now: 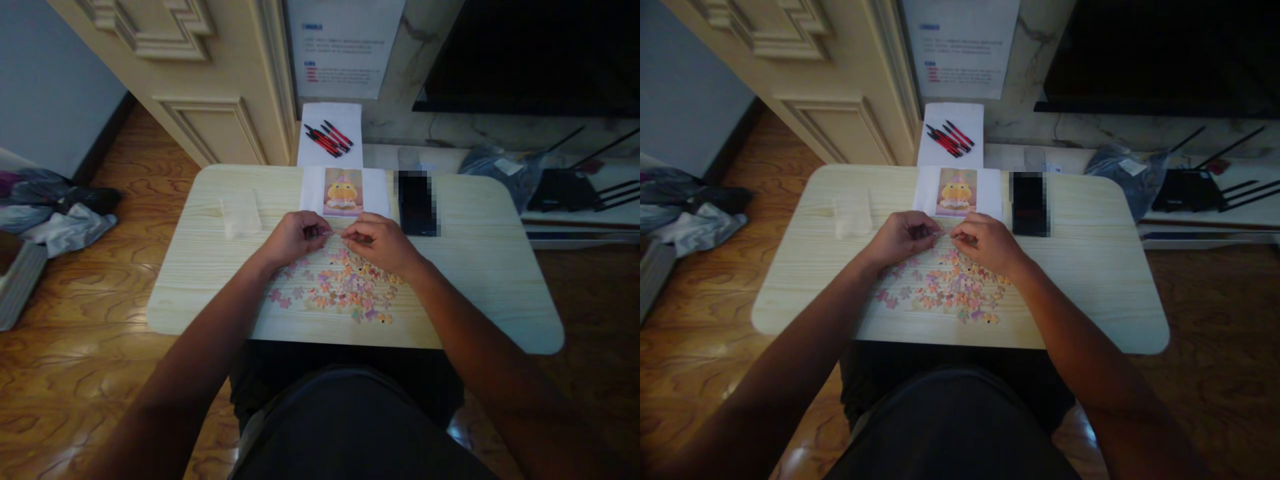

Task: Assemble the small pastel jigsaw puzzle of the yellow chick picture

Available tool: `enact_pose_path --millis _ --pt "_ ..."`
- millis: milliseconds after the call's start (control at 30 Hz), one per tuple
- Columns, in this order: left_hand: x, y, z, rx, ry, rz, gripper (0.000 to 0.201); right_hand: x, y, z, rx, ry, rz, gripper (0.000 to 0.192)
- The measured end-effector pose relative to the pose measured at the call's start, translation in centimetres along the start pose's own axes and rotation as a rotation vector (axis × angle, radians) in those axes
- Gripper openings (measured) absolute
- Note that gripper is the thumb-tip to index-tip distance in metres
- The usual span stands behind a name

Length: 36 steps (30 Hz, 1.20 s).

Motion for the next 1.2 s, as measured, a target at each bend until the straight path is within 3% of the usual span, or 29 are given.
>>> enact_pose_path --millis 167,333,600,867,1200 --pt "-0.2 -0.1 0.1 -0.115 0.040 -0.031 0.015 -0.4 0.5 -0.9 -0.061 0.057 -0.226 0.014" --pt "-0.2 0.1 0.7 -0.189 0.061 -0.045 0.017 -0.2 0.1 -1.2 -0.102 0.037 -0.286 0.011" --pt "0.0 0.1 0.6 -0.235 0.087 -0.061 0.017 -0.6 -0.1 -0.9 -0.095 0.039 -0.224 0.011" --pt "-0.2 0.1 0.6 -0.203 0.093 -0.065 0.017 -0.3 0.2 -0.4 -0.063 0.018 0.014 0.011" --pt "-0.1 -0.1 1.4 -0.399 0.121 -0.068 0.024 -0.1 0.1 -0.8 0.028 0.018 0.118 0.013"
Point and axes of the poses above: each hand's wrist, its own x-axis towards the middle knuckle, its own y-axis out of the back of the hand, z = x × y, the point moved 2 cm from there along x, towards the middle knuckle, and after that the axes turned 11 degrees about x, right-handed, at the moved point
